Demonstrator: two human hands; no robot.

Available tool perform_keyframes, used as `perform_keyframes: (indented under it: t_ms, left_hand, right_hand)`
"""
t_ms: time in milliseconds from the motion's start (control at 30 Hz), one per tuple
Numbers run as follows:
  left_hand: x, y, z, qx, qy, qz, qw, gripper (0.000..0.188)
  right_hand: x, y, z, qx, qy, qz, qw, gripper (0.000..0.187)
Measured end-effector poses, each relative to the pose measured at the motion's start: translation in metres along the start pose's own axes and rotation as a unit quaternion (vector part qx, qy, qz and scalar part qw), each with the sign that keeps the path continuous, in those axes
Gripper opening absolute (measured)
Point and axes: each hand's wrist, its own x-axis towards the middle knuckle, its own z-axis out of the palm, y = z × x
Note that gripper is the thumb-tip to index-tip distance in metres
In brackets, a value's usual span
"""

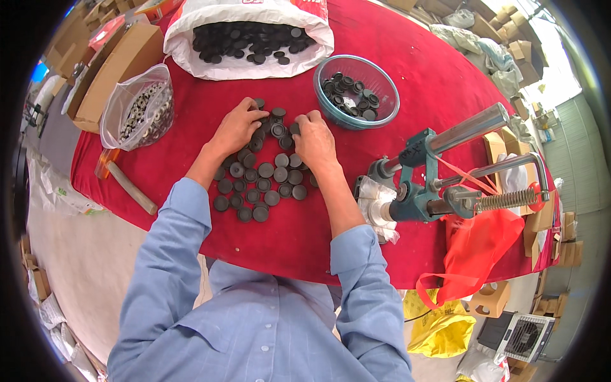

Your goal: The person pours dark circular metal pieces from a white sack onto a red table and arranges them into rows. They then pick up small metallic cylindrical components and place them into the center of each circular piece, continuing this assembly process across the table.

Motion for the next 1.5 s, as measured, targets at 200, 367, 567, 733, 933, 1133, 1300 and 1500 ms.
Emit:
perform_keyframes:
  t_ms: [200,367,567,733,933,1133,1300,1500]
  left_hand:
    - [-0.010,-0.005,-0.022,-0.021,-0.035,-0.019,0.999,0.029]
    - [0.003,-0.021,-0.045,-0.124,-0.094,-0.092,0.984,0.033]
    - [0.012,-0.021,-0.029,-0.027,0.014,-0.039,0.999,0.040]
    - [0.022,-0.026,-0.016,0.005,-0.015,-0.018,1.000,0.043]
    - [0.016,-0.037,-0.048,-0.153,-0.065,-0.153,0.974,0.043]
    - [0.000,-0.048,-0.067,-0.258,-0.047,-0.236,0.936,0.030]
    - [-0.014,-0.056,-0.074,-0.220,-0.027,-0.231,0.947,0.031]
    - [-0.033,-0.067,-0.068,0.069,0.075,-0.157,0.982,0.031]
  right_hand:
    - [-0.011,0.007,-0.003,0.014,0.024,0.029,0.999,0.028]
    - [0.001,0.018,-0.002,0.047,-0.001,0.057,0.997,0.022]
    - [0.027,-0.014,0.002,-0.101,0.024,0.077,0.992,0.034]
    - [0.057,-0.024,0.023,0.011,0.003,0.006,1.000,0.034]
    - [0.082,-0.017,0.026,0.085,-0.053,0.056,0.993,0.021]
    - [0.089,-0.025,0.041,0.142,-0.001,0.006,0.990,0.018]
    - [0.094,-0.037,0.043,0.189,-0.019,0.014,0.982,0.019]
    - [0.068,-0.029,0.011,0.084,-0.117,-0.097,0.985,0.029]
